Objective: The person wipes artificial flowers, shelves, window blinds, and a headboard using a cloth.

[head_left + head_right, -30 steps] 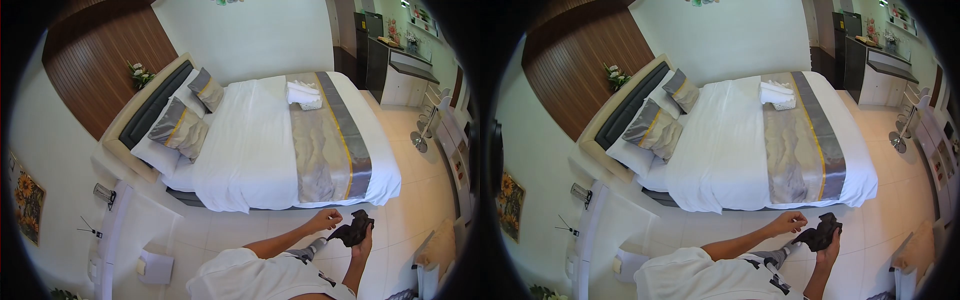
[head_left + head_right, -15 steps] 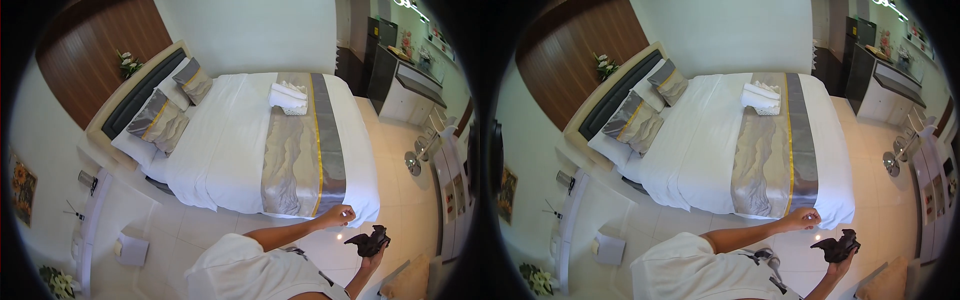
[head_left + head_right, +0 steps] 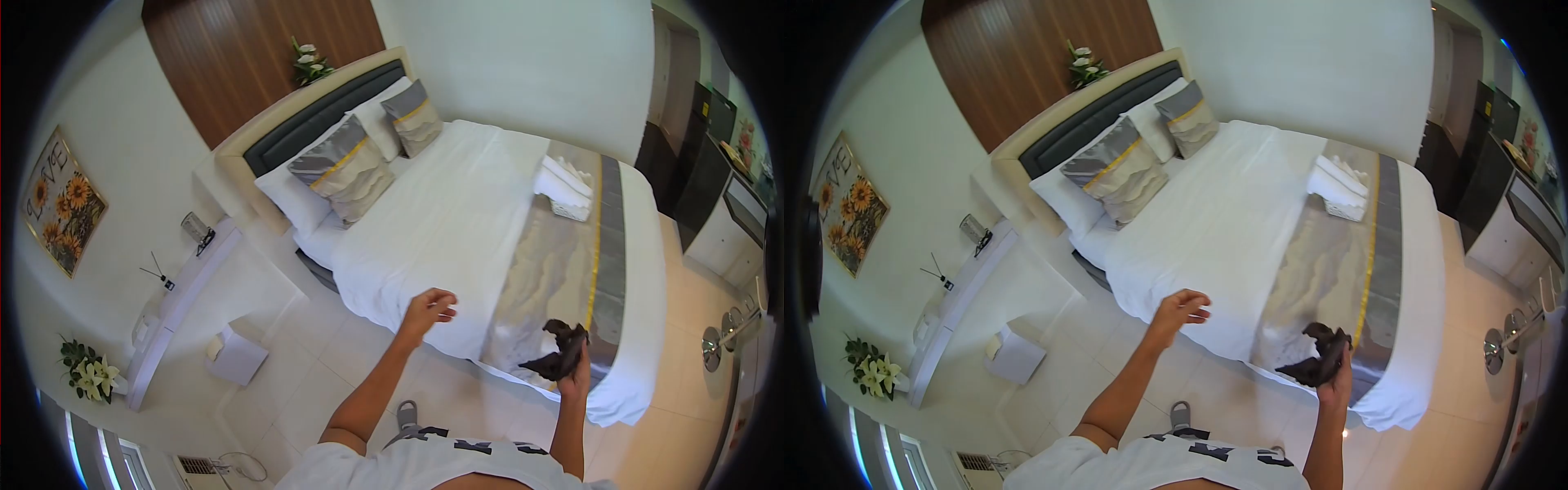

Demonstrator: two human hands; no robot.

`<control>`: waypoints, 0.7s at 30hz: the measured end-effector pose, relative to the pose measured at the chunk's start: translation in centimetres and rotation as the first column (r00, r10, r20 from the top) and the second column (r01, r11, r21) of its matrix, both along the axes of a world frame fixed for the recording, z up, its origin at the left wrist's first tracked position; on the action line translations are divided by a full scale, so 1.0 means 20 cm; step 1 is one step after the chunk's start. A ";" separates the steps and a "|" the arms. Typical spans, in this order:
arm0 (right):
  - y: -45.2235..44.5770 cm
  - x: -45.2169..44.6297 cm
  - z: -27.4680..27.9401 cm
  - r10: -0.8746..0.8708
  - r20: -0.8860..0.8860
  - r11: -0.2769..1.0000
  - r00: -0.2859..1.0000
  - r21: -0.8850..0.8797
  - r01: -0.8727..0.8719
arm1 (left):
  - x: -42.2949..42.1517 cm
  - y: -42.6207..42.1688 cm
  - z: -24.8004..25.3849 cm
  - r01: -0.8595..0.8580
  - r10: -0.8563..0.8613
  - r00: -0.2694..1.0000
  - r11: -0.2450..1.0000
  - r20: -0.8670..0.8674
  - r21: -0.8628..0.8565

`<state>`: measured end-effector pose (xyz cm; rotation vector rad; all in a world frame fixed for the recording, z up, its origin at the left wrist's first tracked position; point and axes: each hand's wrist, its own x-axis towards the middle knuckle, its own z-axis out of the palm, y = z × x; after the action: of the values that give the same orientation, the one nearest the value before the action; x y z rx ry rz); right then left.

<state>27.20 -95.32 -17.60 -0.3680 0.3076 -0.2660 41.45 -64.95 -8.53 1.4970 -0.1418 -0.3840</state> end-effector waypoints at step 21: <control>2.19 2.15 0.30 0.418 0.091 0.907 0.904 0.014 -0.421 | 1.78 2.21 0.72 -0.285 0.348 0.906 0.923 0.243 -0.257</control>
<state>70.28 -51.53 -11.55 -0.3797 0.1412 0.1487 77.07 -20.66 5.78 1.3230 -0.1577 0.1126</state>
